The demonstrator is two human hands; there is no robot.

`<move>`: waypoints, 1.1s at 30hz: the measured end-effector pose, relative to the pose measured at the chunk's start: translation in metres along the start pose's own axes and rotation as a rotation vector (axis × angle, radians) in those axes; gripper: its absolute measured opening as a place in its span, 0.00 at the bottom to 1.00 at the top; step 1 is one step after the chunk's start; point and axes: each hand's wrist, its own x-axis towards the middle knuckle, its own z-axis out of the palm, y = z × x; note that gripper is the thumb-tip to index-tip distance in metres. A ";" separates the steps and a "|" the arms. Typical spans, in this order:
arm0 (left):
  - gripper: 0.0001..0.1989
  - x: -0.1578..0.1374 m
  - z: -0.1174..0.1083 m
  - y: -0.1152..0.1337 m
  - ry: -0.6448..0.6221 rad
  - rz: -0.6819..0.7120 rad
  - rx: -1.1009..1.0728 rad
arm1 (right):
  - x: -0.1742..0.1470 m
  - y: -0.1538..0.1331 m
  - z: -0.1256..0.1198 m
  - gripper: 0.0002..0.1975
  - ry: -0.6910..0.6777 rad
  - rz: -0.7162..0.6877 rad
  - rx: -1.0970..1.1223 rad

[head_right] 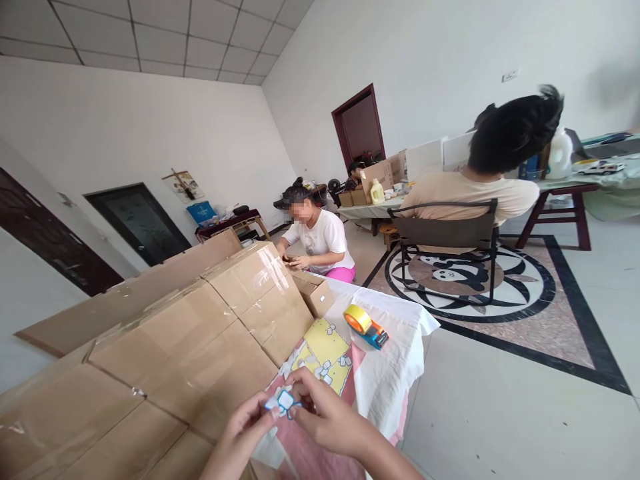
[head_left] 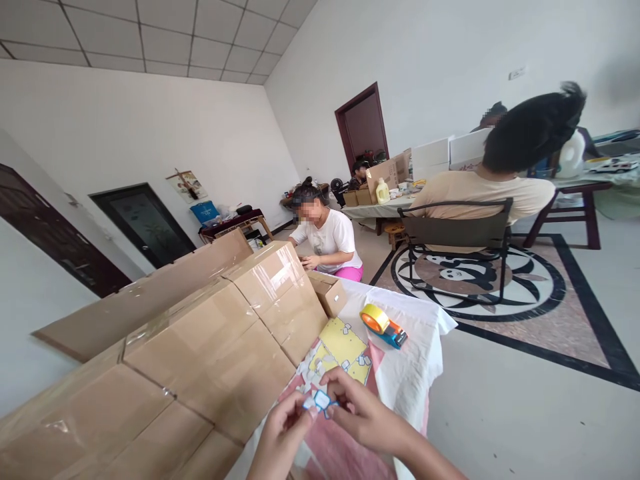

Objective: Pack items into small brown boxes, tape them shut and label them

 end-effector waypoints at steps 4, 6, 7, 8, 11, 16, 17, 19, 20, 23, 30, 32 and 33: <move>0.20 0.019 0.005 0.012 0.039 -0.080 -0.010 | -0.011 0.013 -0.016 0.14 0.105 0.062 -0.050; 0.20 0.037 0.007 0.017 -0.011 -0.061 0.019 | -0.019 0.017 -0.026 0.15 0.172 0.098 -0.074; 0.20 0.048 0.009 0.018 -0.034 -0.050 0.033 | -0.024 0.018 -0.030 0.16 0.200 0.117 -0.078; 0.20 0.059 0.010 0.018 -0.047 -0.045 0.044 | -0.028 0.018 -0.034 0.17 0.224 0.136 -0.080; 0.22 0.089 0.015 0.018 -0.054 -0.018 0.054 | -0.038 0.018 -0.044 0.19 0.277 0.167 -0.086; 0.20 0.107 0.015 0.023 -0.014 0.095 0.000 | -0.041 0.035 -0.062 0.16 0.317 0.150 -0.156; 0.20 0.106 0.013 0.025 -0.001 0.106 -0.009 | -0.038 0.042 -0.066 0.15 0.314 0.152 -0.180; 0.20 0.102 0.008 0.028 0.025 0.116 -0.019 | -0.030 0.057 -0.071 0.14 0.301 0.164 -0.228; 0.19 0.099 0.006 0.029 0.038 0.117 -0.019 | -0.024 0.065 -0.073 0.13 0.289 0.181 -0.269; 0.19 0.091 0.000 0.028 0.067 0.123 -0.001 | 0.000 0.086 -0.075 0.13 0.243 0.266 -0.448; 0.21 0.064 -0.012 0.031 0.176 0.240 0.172 | 0.060 0.132 -0.080 0.15 0.102 0.483 -0.739; 0.20 0.051 -0.014 0.036 0.187 0.274 0.237 | 0.069 0.143 -0.080 0.14 0.054 0.572 -0.829; 0.19 0.045 -0.016 0.039 0.184 0.285 0.266 | 0.072 0.148 -0.080 0.14 0.032 0.610 -0.869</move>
